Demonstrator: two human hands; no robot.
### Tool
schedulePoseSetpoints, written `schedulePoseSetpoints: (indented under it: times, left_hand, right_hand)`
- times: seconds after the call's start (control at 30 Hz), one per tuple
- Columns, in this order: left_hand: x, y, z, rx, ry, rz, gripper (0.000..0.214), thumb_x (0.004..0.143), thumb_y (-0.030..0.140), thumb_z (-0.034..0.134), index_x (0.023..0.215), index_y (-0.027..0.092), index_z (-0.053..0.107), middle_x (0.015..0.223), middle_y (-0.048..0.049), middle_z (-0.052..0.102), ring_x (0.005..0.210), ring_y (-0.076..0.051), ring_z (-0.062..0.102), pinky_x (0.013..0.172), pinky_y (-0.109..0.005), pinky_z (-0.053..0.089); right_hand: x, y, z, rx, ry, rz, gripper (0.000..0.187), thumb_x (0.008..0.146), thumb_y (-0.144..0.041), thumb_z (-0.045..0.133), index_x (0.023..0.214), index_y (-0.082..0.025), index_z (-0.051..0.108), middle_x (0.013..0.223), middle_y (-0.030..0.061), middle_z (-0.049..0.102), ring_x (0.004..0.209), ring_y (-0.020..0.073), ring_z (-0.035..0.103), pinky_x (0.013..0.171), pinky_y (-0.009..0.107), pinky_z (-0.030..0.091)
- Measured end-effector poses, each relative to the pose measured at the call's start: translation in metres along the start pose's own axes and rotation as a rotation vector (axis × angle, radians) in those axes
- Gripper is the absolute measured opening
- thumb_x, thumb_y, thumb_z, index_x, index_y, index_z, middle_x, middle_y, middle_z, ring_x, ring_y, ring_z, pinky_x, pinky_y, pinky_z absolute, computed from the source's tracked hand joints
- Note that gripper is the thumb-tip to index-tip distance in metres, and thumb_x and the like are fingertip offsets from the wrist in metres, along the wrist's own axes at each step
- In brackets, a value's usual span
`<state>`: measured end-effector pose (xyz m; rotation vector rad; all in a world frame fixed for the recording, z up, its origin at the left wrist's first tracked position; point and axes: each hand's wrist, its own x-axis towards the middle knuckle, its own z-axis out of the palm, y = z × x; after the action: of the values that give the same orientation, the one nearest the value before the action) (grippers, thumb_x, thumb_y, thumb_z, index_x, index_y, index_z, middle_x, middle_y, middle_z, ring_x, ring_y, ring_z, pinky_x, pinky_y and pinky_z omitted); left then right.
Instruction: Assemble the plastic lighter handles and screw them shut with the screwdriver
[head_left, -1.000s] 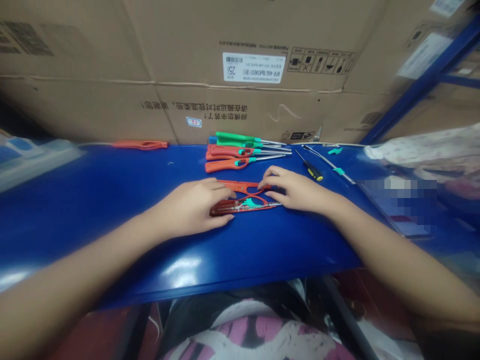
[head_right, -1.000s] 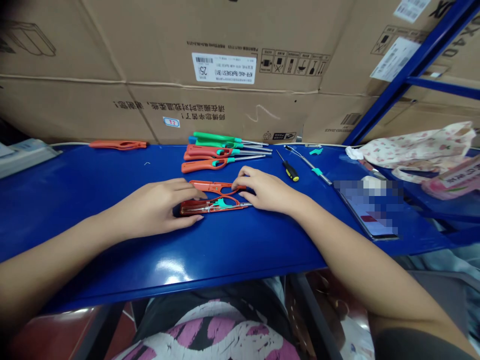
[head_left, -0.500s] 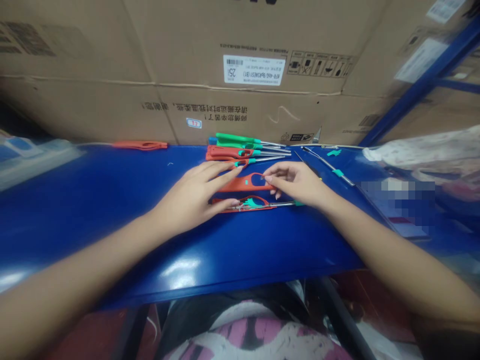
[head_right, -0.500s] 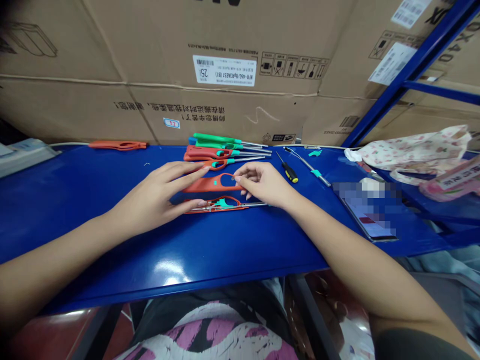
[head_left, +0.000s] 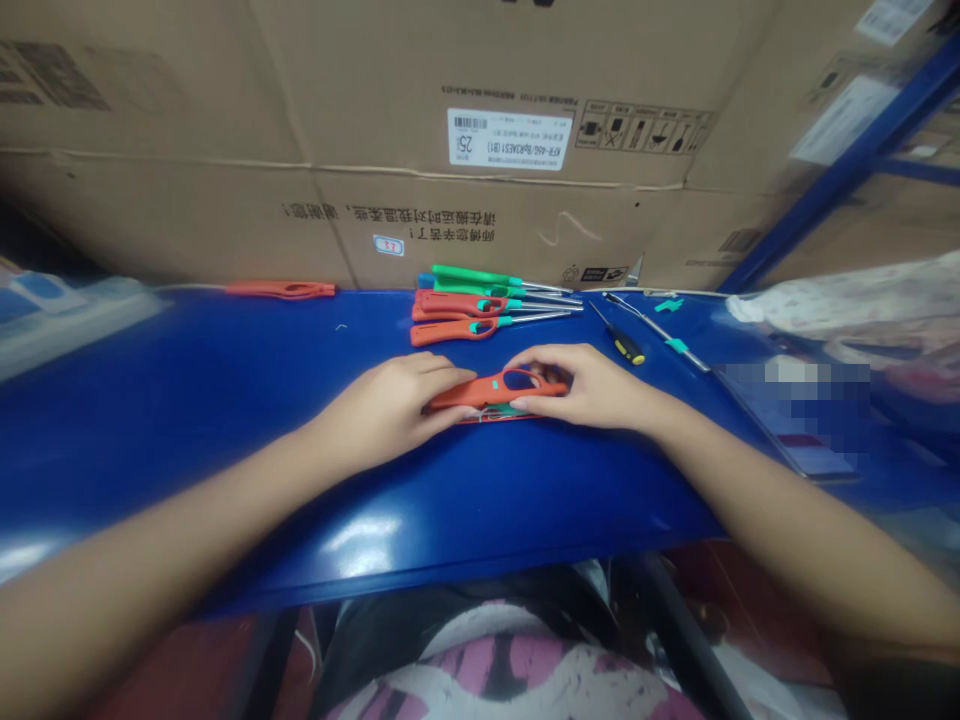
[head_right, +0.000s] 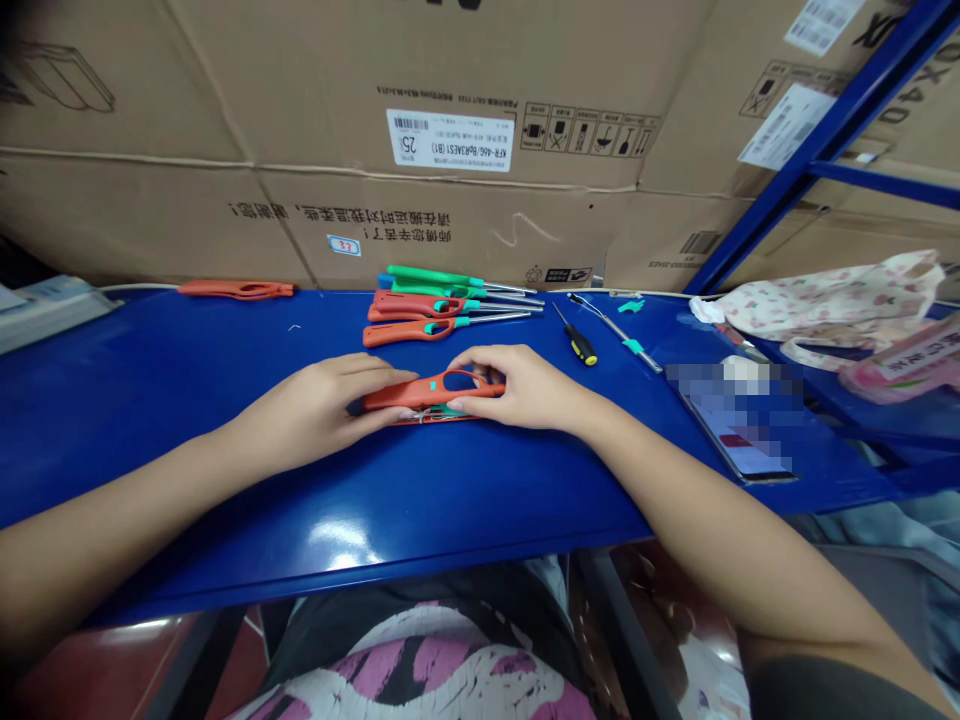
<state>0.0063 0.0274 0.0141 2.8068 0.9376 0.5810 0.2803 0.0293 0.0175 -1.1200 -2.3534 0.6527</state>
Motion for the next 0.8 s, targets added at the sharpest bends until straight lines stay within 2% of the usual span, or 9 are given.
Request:
schedulePoseSetpoints:
  times: [0.17, 0.43, 0.8]
  left_hand:
    - [-0.0007, -0.0009, -0.0012, 0.050, -0.081, 0.003, 0.027, 0.096, 0.039, 0.059, 0.109, 0.018, 0.070, 0.102, -0.0076, 0.073, 0.093, -0.024, 0.067, 0.079, -0.035, 0.051]
    - [-0.0026, 0.0008, -0.0048, 0.077, -0.150, -0.015, 0.023, 0.091, 0.033, 0.060, 0.106, 0.019, 0.071, 0.102, -0.0060, 0.072, 0.093, -0.024, 0.066, 0.078, -0.034, 0.049]
    - [-0.0030, 0.0012, -0.0048, 0.085, -0.165, -0.056, 0.022, 0.090, 0.033, 0.060, 0.104, 0.020, 0.072, 0.101, -0.0040, 0.071, 0.092, -0.023, 0.066, 0.075, -0.034, 0.050]
  right_hand:
    - [-0.0009, -0.0001, 0.0024, -0.128, -0.062, -0.147, 0.036, 0.088, -0.040, 0.070, 0.116, -0.018, 0.068, 0.108, 0.0081, 0.066, 0.100, 0.0206, 0.062, 0.088, 0.034, 0.048]
    - [-0.0009, 0.0031, 0.0083, -0.126, -0.074, -0.194, 0.032, 0.090, -0.040, 0.068, 0.112, -0.017, 0.068, 0.106, 0.0074, 0.064, 0.098, 0.0204, 0.060, 0.089, 0.035, 0.050]
    - [-0.0003, 0.0034, 0.0102, -0.149, -0.077, -0.188, 0.032, 0.090, -0.039, 0.068, 0.113, -0.016, 0.068, 0.106, 0.0077, 0.064, 0.098, 0.0208, 0.060, 0.089, 0.036, 0.050]
